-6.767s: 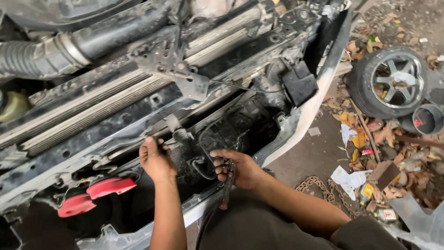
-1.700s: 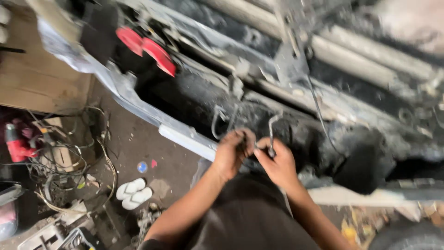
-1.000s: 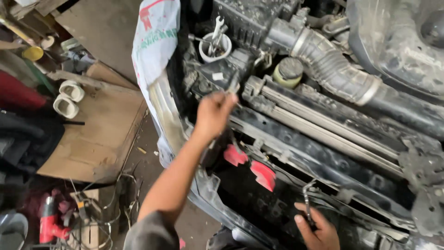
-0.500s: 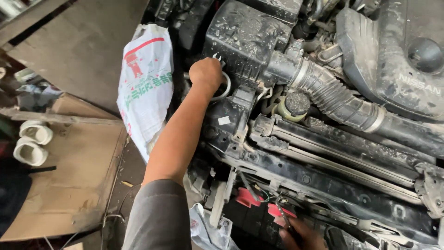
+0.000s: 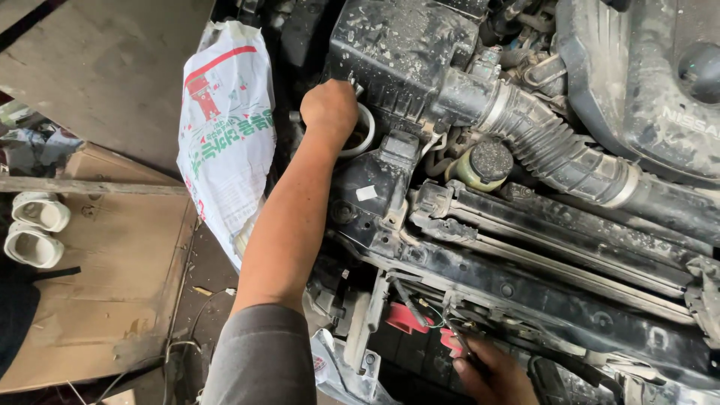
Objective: Repairing or reinstalling the hood latch mechanism on a car.
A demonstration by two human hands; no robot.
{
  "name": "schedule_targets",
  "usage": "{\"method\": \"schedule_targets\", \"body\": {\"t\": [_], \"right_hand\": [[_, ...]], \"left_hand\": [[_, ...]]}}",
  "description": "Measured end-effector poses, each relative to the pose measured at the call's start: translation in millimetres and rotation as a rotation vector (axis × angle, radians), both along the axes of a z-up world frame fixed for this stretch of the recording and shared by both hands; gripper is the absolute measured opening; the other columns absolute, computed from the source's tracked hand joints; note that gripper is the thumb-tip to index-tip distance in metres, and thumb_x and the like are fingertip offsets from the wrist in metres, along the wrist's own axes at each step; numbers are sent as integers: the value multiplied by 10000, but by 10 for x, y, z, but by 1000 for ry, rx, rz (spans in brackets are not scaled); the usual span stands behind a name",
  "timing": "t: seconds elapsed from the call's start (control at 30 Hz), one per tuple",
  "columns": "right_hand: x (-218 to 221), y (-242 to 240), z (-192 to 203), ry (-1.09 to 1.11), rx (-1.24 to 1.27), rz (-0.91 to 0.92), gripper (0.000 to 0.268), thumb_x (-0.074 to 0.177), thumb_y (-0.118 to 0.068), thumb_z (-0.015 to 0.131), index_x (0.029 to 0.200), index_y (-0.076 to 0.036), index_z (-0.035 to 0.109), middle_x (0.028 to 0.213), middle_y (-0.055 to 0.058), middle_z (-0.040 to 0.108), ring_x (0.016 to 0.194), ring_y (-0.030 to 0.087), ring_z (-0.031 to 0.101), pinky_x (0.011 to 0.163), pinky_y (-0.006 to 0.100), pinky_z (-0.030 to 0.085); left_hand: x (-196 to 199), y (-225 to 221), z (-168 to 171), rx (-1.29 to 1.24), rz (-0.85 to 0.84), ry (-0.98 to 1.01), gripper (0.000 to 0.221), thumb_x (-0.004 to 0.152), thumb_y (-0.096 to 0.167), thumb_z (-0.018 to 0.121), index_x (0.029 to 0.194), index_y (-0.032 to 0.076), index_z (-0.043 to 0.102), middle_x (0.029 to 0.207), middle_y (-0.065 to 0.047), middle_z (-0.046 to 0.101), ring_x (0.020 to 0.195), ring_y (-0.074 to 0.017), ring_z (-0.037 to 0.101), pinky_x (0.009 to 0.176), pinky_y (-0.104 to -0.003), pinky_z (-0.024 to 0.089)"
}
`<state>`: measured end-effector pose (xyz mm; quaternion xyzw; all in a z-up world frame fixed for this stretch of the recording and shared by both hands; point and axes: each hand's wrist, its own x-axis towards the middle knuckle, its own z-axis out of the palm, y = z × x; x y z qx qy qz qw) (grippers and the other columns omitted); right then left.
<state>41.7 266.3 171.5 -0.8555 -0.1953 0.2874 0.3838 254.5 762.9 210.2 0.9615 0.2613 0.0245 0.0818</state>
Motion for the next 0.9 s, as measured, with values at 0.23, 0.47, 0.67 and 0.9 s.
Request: {"method": "schedule_targets", "body": {"t": [0.23, 0.47, 0.67, 0.9], "right_hand": [[259, 91, 356, -141, 11, 87, 364, 861, -254, 754, 1182, -83, 750, 1134, 87, 767, 1140, 234, 684, 1016, 384, 503], [1198, 932, 1150, -112, 72, 222, 387, 927, -346, 634, 1233, -131, 735, 1151, 42, 781, 1066, 173, 745, 943, 335, 549], [2312, 2738, 1479, -496, -191, 333, 450, 1028, -460, 547, 943, -42, 693, 838, 163, 685, 773, 320, 658, 710, 494, 510], [2933, 3777, 675, -565, -460, 463, 526, 852, -491, 792, 970, 20, 752, 986, 239, 719, 923, 398, 702, 824, 472, 554]], "left_hand": [[-213, 59, 367, -172, 1, -249, 203, 903, 140, 592, 990, 62, 758, 981, -220, 737, 927, -411, 717, 805, -504, 577], [-448, 153, 599, -243, -31, -531, 209, 901, 215, 691, 977, 22, 714, 893, -235, 725, 851, -434, 703, 755, -506, 571], [-580, 360, 511, -328, -99, -769, 203, 907, 153, 739, 941, -32, 663, 769, -226, 709, 723, -410, 707, 678, -477, 566], [-521, 648, 255, -193, -5, -1030, 174, 909, 92, 740, 896, -46, 636, 732, -211, 706, 662, -369, 712, 615, -446, 552]]}}
